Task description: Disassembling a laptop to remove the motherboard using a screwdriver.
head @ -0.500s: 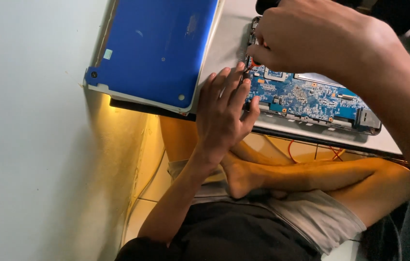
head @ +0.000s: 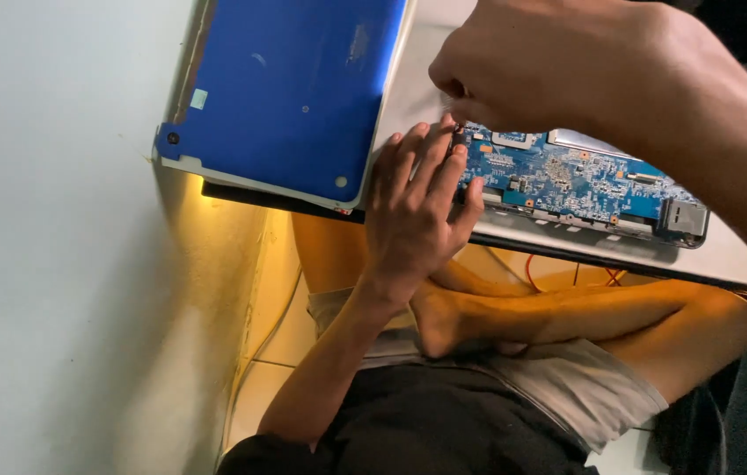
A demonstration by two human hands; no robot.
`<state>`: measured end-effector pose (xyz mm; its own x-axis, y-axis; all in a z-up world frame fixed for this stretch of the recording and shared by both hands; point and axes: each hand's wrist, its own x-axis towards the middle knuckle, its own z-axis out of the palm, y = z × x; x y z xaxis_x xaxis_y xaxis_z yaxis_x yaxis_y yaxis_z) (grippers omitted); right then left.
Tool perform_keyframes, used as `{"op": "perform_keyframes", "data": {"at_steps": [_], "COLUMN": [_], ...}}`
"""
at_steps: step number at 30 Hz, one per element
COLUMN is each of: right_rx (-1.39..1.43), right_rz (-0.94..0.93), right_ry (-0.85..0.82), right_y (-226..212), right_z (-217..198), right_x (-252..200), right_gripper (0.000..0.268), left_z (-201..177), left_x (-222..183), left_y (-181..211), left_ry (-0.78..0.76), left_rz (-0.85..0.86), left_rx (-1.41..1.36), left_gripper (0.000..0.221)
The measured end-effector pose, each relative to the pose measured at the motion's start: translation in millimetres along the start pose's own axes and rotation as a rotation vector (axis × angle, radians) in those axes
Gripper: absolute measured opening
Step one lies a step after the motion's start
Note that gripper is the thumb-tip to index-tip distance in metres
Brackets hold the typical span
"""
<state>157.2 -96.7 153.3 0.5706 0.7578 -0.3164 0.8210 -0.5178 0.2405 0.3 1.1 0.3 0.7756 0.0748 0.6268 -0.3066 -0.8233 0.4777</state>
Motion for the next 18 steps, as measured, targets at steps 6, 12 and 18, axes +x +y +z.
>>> {"op": "perform_keyframes", "data": {"at_steps": [6,12,18], "right_rx": [0.081,0.118,-0.043], "right_rz": [-0.003,0.205,0.128], "right_ry": [-0.001,-0.399,-0.428], "right_y": [12.7,-0.1,11.9], "right_z": [26.1,-10.1,-11.2], "right_x": [10.2,27.8,15.0], "right_gripper": [0.021,0.044,0.033], "left_z": [4.8,0.2,5.6], "left_x": [-5.6,-4.0,-4.4], "left_y": [-6.0,-6.8,-12.5], "left_ry": [0.005,0.006,-0.012], "left_rz": [0.008,-0.002,-0.009], "left_rx": [-0.013,-0.034,-0.075], "left_gripper": [0.035,0.036,0.036]}}
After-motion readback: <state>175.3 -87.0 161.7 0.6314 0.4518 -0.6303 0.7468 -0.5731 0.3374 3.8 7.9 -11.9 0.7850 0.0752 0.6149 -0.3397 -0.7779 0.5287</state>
